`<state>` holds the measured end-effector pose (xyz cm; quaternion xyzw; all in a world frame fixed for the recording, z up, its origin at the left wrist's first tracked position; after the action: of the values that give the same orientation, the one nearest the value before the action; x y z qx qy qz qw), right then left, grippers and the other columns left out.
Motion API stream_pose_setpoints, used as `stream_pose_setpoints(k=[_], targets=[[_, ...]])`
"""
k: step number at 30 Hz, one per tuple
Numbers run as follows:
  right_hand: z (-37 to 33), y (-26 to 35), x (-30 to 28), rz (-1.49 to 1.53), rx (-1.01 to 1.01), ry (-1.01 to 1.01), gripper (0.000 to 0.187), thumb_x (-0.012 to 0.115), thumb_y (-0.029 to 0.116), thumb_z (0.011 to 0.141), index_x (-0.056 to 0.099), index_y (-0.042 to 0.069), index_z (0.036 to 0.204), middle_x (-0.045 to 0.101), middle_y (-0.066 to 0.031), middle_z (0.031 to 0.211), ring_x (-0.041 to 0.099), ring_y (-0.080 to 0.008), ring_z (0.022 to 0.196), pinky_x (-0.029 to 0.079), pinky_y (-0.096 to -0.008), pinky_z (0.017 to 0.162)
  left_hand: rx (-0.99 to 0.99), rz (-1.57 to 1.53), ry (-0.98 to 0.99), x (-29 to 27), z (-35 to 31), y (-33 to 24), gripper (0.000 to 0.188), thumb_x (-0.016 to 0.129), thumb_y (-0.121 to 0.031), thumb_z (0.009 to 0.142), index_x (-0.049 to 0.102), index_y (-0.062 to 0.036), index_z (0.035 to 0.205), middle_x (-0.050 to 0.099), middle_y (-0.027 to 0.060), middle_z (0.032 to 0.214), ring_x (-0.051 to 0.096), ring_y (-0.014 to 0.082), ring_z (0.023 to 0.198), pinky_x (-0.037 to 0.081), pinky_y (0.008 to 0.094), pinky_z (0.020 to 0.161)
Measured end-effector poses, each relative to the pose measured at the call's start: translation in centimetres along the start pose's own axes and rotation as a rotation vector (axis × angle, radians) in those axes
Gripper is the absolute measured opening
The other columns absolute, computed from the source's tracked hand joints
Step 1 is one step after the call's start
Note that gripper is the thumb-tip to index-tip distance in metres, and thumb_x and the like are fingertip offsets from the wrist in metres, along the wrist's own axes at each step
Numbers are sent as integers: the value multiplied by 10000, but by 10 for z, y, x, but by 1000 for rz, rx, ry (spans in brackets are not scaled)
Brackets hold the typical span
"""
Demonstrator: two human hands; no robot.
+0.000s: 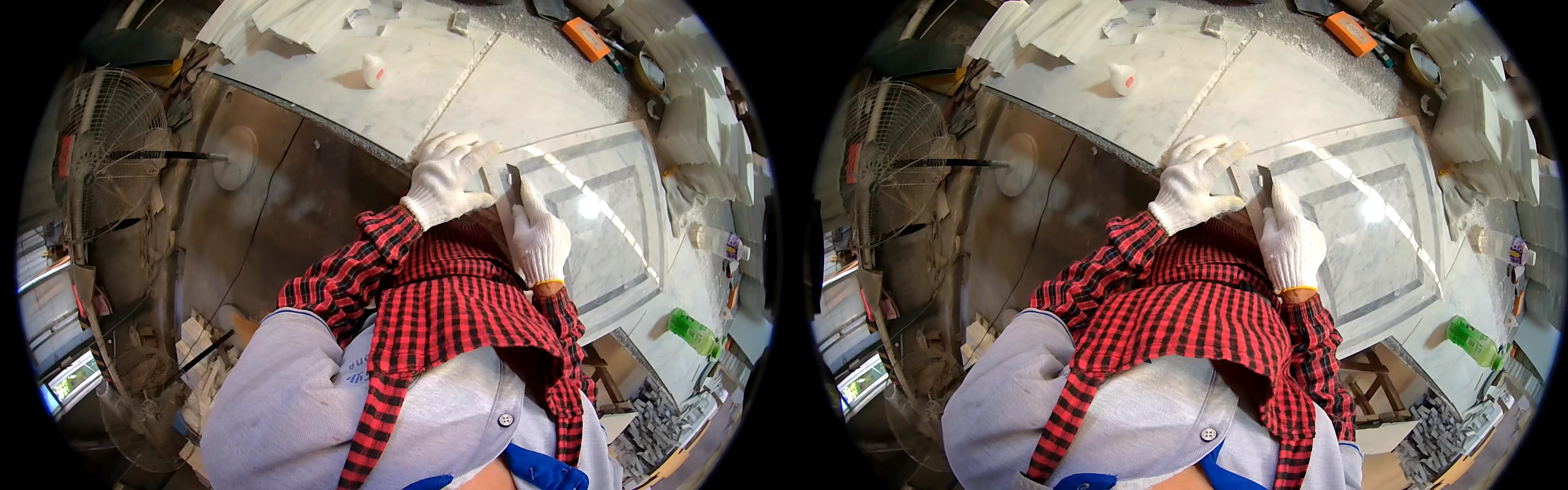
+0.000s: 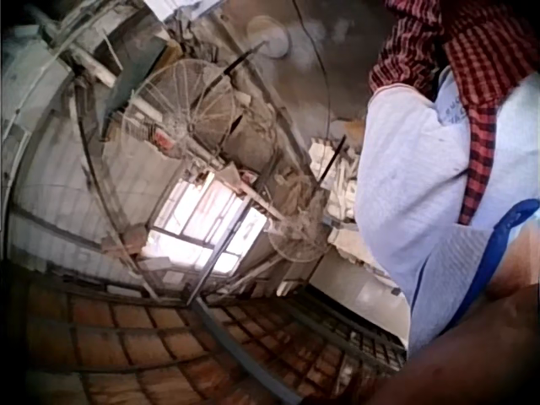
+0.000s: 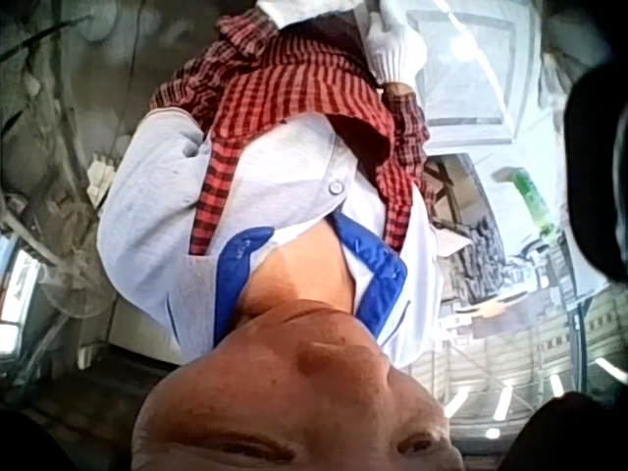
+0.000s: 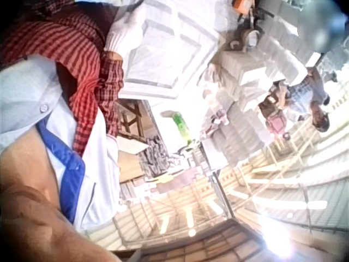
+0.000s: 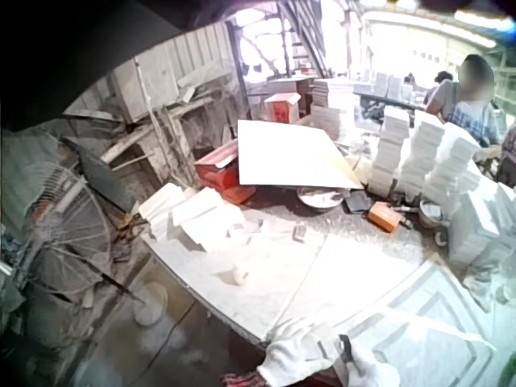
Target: The person uses a metal scraper to remove a white residue from the surface of a square tile. They repeatedly scrape the tile's surface and edges, occasionally lifting the tile to inspect the progress. The task is performed at a workbench in a workshop setting.
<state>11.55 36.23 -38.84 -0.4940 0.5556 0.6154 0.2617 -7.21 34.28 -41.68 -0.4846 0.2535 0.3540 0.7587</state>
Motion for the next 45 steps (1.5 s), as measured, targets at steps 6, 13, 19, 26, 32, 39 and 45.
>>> stream_pose_setpoints(k=[6, 13, 19, 26, 32, 39, 45], targets=[[-11, -15, 7, 167, -5, -2, 427, 641, 213, 919, 654, 201, 1346, 700, -237, 855, 697, -413, 788, 543, -467, 698, -12, 10, 12, 0, 0, 0, 833, 881, -417, 665, 587, -158, 1401, 628, 127, 1274, 545, 317, 1264, 383, 475, 1131], [6, -20, 7, 337, 104, 0, 384, 611, 256, 970, 659, 195, 1346, 709, -237, 876, 705, -397, 790, 544, -455, 716, -6, 24, -27, 2, -3, 1, 873, 886, -418, 644, 559, -152, 1408, 607, 125, 1317, 520, 321, 1298, 367, 477, 1149], [19, -1, 6, 78, -14, -57, 371, 612, 305, 963, 681, 194, 1310, 705, -218, 827, 697, -408, 767, 545, -478, 698, -42, 11, -59, 0, -1, 0, 890, 902, -353, 602, 545, -137, 1388, 545, 96, 1428, 474, 326, 1359, 363, 479, 1157], [15, 11, 6, 14, -57, -20, 382, 620, 278, 941, 674, 189, 1309, 711, -218, 865, 696, -417, 801, 549, -496, 714, -52, 9, -48, 3, -2, 3, 928, 912, -346, 587, 527, -124, 1402, 523, 91, 1457, 452, 318, 1385, 365, 477, 1167], [15, 7, 11, 54, -68, -20, 378, 621, 257, 939, 670, 173, 1304, 715, -216, 929, 696, -419, 848, 549, -502, 732, -64, 35, -39, 5, -2, 4, 951, 912, -347, 588, 515, -133, 1426, 517, 88, 1466, 440, 312, 1396, 355, 470, 1176], [4, 8, 9, 55, -57, -29, 366, 635, 251, 940, 677, 181, 1297, 715, -208, 948, 693, -419, 848, 547, -496, 727, -67, 23, 1, 5, 0, 4, 974, 903, -385, 606, 495, -146, 1457, 490, 84, 1492, 408, 312, 1417, 325, 470, 1191], [2, 8, 9, 57, -45, -6, 370, 642, 249, 941, 673, 219, 1308, 705, -212, 885, 690, -413, 797, 542, -486, 692, -54, 33, -26, 3, -2, 4, 982, 907, -381, 600, 501, -133, 1459, 517, 97, 1470, 429, 316, 1404, 344, 468, 1183]])
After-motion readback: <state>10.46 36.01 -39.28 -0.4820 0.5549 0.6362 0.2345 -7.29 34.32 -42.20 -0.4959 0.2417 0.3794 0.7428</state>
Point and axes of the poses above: each hand's wrist, its own z-axis towards the middle knuckle, its own x-axis out of the palm, y = z × x, the point moved 5 cm from there along z, towards the middle knuckle
